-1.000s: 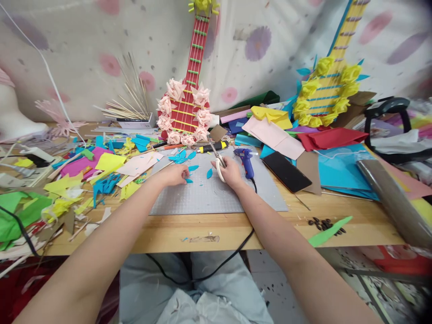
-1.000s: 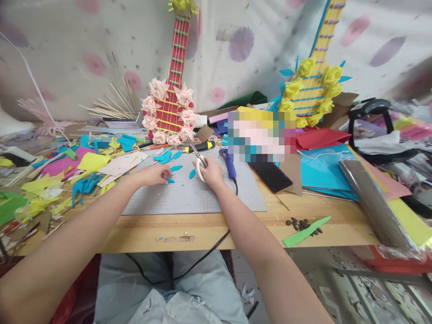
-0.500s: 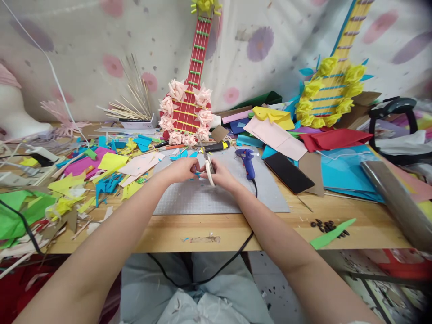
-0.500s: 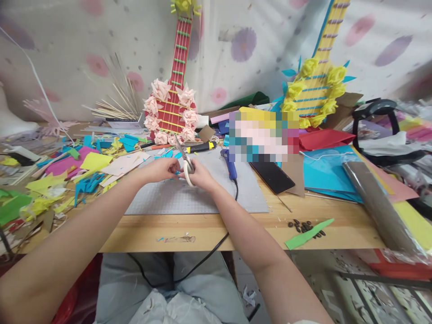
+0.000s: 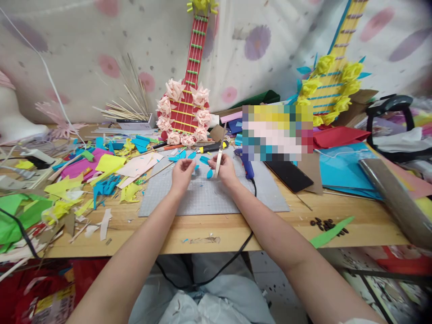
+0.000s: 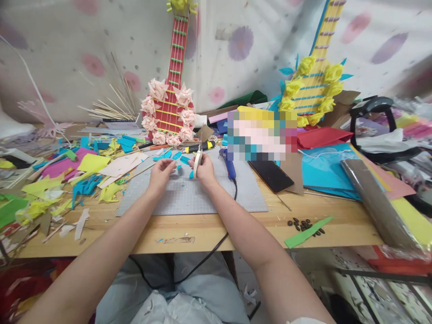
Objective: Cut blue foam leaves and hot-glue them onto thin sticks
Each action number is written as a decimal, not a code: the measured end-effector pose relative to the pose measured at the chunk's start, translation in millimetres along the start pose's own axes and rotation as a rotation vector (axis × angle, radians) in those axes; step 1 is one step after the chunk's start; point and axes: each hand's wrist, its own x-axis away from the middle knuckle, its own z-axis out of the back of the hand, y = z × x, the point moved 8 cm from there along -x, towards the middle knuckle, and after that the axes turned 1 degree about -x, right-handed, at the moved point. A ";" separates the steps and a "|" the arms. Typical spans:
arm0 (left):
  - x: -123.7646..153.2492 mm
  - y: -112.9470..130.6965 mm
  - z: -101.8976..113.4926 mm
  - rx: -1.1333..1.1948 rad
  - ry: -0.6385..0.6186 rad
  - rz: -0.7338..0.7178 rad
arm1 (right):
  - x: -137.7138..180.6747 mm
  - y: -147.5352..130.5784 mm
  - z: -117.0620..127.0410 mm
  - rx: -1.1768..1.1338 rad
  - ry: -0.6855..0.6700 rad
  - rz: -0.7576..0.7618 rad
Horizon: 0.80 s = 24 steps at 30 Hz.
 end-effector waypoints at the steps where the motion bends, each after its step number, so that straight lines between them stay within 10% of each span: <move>1: 2.6 -9.5 -10.0 0.084 -0.061 0.070 | 0.7 1.2 -2.3 -0.005 -0.004 -0.004; 6: 11.3 -22.9 -22.6 0.209 -0.089 0.156 | 5.7 3.0 -18.3 0.030 -0.105 0.002; 13: -1.9 -16.5 22.1 0.224 -0.006 0.083 | 11.8 0.5 -20.8 0.282 -0.296 0.079; 18: -15.4 -7.6 59.2 0.017 0.077 -0.065 | 11.4 -3.6 -12.4 0.523 -0.267 0.139; 24: -9.6 -5.2 55.1 -0.263 0.056 -0.158 | 18.0 -10.9 -13.8 0.867 -0.352 0.236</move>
